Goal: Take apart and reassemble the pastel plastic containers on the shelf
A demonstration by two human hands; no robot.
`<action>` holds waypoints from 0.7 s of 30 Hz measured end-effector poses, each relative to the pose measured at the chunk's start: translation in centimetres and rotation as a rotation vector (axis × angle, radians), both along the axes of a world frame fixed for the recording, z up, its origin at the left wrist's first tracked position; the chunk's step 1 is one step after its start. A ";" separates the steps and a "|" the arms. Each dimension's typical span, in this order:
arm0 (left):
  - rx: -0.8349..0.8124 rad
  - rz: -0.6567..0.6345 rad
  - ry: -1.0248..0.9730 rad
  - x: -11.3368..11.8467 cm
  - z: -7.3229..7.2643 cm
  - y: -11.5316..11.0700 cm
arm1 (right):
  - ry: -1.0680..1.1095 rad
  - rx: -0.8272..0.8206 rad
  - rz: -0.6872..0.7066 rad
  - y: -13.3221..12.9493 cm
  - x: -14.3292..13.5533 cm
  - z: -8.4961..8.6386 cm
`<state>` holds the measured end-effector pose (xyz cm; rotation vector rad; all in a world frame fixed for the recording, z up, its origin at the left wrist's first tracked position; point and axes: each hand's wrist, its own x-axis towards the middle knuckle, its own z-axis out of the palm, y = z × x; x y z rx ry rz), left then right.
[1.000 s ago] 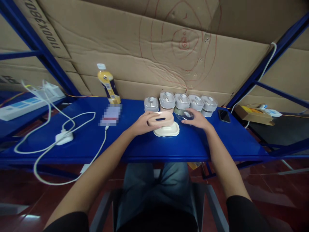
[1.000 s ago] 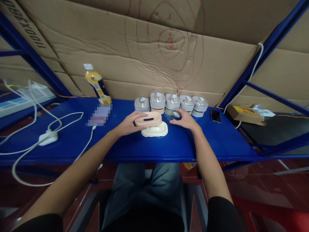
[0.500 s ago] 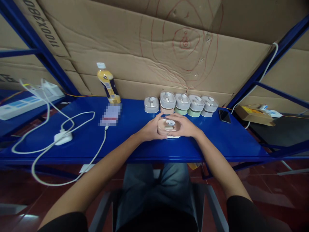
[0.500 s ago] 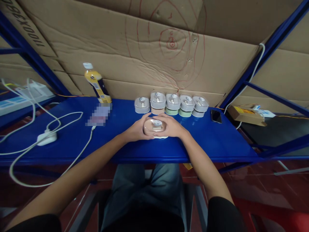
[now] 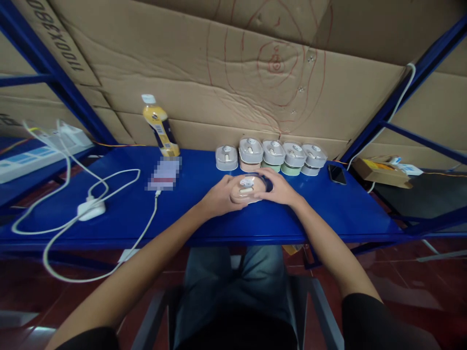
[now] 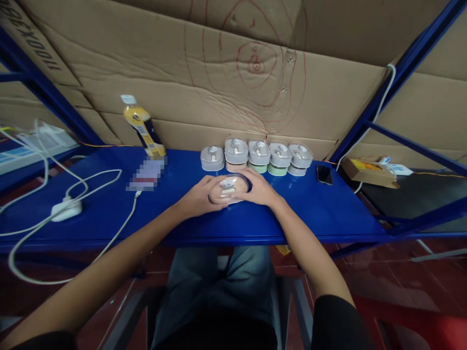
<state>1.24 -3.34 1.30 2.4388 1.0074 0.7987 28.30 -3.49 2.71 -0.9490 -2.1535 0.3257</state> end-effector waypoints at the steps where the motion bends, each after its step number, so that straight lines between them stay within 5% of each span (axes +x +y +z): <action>1: 0.022 0.047 0.006 -0.5 0.2 -0.4 | 0.052 0.041 -0.056 0.1 0.4 0.3; 5: 0.102 0.350 -0.064 -3.0 0.6 -0.6 | 0.271 0.213 -0.366 0.9 2.5 1.2; 8: 0.112 0.643 -0.190 -4.0 1.5 1.7 | 0.383 0.314 -0.634 2.1 5.1 1.4; 14: 0.007 0.840 -0.268 -0.4 4.5 8.0 | 0.492 0.454 -1.188 5.0 12.0 0.0; 17: -0.048 0.900 -0.249 2.7 5.0 9.6 | 0.531 0.378 -1.256 6.3 14.9 -1.3; 21: -0.067 0.924 -0.210 5.2 4.7 9.8 | 0.680 0.188 -1.137 7.9 17.7 -3.1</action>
